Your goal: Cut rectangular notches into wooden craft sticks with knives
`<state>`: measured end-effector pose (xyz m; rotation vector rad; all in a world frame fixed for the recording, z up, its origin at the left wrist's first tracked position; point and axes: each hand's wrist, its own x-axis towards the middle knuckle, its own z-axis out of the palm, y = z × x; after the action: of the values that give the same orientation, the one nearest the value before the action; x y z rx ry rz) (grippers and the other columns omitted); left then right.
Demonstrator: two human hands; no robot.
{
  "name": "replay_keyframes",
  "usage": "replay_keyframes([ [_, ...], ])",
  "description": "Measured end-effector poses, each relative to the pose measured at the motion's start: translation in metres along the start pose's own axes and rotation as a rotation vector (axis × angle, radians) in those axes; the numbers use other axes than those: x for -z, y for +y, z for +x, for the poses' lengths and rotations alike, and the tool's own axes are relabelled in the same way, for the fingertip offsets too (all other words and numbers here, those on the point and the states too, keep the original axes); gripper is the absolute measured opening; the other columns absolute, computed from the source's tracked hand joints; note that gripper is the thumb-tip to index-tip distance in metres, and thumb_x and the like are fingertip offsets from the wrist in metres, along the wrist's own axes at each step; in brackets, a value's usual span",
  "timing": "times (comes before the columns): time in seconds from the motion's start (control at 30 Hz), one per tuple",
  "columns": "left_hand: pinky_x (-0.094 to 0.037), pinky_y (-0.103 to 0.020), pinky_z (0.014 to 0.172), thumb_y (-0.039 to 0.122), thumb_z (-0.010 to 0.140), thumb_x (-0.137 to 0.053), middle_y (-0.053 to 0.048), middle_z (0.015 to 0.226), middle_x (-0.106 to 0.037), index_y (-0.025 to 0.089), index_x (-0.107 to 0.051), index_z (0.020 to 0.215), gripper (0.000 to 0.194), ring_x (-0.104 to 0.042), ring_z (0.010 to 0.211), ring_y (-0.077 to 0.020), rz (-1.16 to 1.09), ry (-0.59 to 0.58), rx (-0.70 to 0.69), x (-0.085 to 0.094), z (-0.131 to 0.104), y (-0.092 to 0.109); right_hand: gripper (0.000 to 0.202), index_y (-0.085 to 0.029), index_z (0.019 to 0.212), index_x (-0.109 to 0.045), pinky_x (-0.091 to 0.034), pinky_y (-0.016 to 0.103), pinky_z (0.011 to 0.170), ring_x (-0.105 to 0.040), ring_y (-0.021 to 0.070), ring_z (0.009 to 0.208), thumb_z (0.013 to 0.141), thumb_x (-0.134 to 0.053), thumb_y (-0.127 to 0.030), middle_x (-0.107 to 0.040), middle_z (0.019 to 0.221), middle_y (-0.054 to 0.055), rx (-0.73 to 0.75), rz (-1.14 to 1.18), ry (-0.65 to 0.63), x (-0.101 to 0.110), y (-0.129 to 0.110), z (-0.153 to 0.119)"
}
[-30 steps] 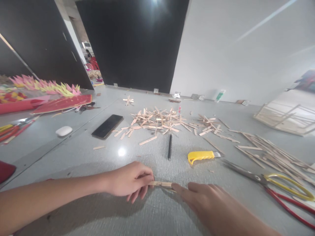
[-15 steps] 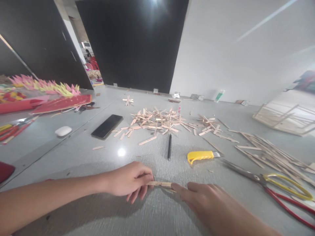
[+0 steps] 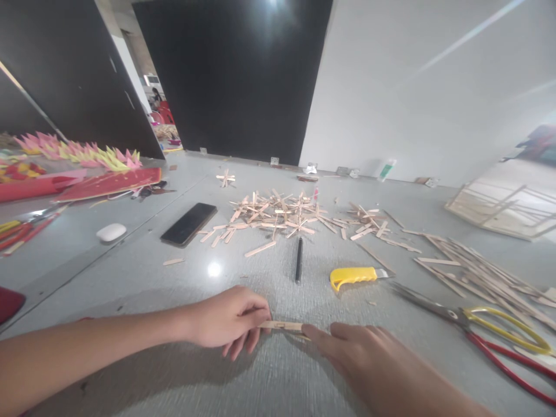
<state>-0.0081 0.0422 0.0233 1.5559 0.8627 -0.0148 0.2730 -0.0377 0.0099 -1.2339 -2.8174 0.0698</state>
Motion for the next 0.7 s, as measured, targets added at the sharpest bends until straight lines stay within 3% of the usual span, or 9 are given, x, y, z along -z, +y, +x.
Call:
replay_keyframes([
  [0.13,-0.041,-0.018,0.039,0.051,0.105,-0.049,0.001,0.068,-0.061,0.019,-0.055,0.083,0.04,-0.054,0.043,-0.0082,0.004,0.0,0.001,0.0,-0.001,0.003,0.085,-0.028,0.137,-0.059,-0.033,0.028,0.049,-0.067,0.0145,0.056,0.06,-0.052,0.008,-0.07,0.079,-0.004,0.0,-0.022,-0.036,0.001,0.0,0.001],
  [0.3,-0.041,-0.018,0.04,0.053,0.105,-0.049,0.001,0.068,-0.062,0.019,-0.055,0.083,0.041,-0.054,0.043,-0.0083,0.011,0.0,0.003,-0.001,-0.001,0.003,0.085,-0.028,0.138,-0.06,-0.034,0.025,0.049,-0.064,0.0117,0.055,0.061,-0.052,0.007,-0.069,0.077,-0.005,-0.004,0.0,0.031,0.002,0.0,0.001],
  [0.5,-0.041,-0.016,0.039,0.045,0.104,-0.053,0.002,0.066,-0.062,0.019,-0.055,0.083,0.034,-0.055,0.044,-0.0082,-0.001,0.009,0.014,-0.001,0.001,-0.002,0.083,-0.027,0.139,-0.061,-0.044,0.023,0.056,-0.069,0.0137,0.065,0.064,-0.053,0.009,-0.073,0.085,-0.003,-0.001,0.03,0.032,0.004,-0.002,-0.001],
  [0.7,-0.042,-0.016,0.039,0.041,0.104,-0.053,0.002,0.067,-0.063,0.019,-0.055,0.084,0.03,-0.055,0.043,-0.0079,-0.008,0.028,0.024,-0.002,0.0,-0.001,0.085,-0.023,0.154,-0.05,-0.05,0.025,0.056,-0.071,0.0152,0.065,0.073,-0.05,0.003,-0.077,0.1,0.003,-0.007,0.027,0.077,0.023,0.003,-0.007],
])
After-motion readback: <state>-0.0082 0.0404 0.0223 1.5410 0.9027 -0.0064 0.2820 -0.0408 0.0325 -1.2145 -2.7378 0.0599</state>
